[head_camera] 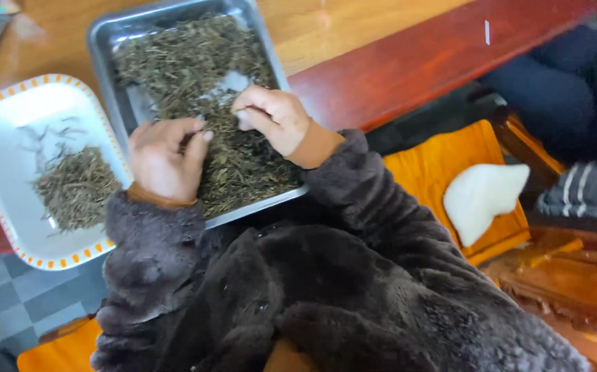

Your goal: Manually sorting dried tea leaves by picking out stems and placing them in a separate bowl.

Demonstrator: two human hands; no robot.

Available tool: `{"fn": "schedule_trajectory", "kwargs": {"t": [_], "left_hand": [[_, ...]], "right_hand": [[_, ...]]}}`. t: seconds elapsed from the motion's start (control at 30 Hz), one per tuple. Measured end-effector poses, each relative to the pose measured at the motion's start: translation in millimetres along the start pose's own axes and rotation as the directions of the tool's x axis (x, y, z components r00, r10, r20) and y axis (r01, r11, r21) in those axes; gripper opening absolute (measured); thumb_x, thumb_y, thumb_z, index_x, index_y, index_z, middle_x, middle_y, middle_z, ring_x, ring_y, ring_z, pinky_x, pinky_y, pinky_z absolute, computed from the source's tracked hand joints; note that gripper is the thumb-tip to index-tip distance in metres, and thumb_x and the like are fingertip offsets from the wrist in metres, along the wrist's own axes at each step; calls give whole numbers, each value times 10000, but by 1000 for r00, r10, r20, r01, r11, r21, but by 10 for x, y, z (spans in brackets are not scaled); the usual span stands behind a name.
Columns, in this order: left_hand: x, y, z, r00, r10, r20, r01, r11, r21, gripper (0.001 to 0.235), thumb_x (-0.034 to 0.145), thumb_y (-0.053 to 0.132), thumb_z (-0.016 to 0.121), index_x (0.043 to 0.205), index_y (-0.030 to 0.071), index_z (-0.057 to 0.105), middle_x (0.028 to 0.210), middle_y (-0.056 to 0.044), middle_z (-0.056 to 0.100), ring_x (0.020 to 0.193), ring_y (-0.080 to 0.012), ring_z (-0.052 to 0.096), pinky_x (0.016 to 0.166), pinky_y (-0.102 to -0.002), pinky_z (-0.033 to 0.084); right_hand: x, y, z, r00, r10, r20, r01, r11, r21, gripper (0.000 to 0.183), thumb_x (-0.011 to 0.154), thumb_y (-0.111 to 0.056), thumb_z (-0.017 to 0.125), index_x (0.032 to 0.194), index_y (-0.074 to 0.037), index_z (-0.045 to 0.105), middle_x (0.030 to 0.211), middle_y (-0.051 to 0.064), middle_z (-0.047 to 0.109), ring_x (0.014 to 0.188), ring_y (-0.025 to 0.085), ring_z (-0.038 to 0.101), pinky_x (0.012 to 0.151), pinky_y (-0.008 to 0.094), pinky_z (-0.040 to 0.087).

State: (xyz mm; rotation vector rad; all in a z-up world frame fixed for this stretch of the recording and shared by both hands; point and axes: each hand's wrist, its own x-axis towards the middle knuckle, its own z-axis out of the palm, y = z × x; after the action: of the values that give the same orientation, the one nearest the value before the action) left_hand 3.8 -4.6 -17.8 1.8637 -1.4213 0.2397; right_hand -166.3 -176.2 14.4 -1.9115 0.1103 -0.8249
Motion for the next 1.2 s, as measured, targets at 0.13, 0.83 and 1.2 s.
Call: {"fn": "schedule_trajectory", "kwargs": {"t": [0.13,0.83,1.2], "left_hand": [[81,73,21,998,32,-59,-35,997,-63,114,901,241,862,981,246,782,911,58,719,948,-231,725,1011,-401,456],[-98,-74,-37,995,3,-96,0,999,32,125,987,133,797,1104,166,823,964,1,768,936,-296,726,1022,-464,481],[-119,-66,-89,997,-55,-60,56,998,24,194,955,160,811,1144,201,816,978,15,732,964,-268,717,1051,-475,445]], "right_hand": [[2,-148,-9,1000,23,10,-22,999,-41,94,1005,-58,596,1048,-67,680,772,106,748,741,260,752,762,410,595],[-36,-34,-178,994,-86,67,96,983,-155,41,910,19,744,915,-6,712,789,141,695,757,337,679,842,503,518],[-1,-346,41,974,-24,224,154,796,-585,155,872,-138,818,844,-193,676,749,-49,676,820,196,647,1069,541,299]]}}
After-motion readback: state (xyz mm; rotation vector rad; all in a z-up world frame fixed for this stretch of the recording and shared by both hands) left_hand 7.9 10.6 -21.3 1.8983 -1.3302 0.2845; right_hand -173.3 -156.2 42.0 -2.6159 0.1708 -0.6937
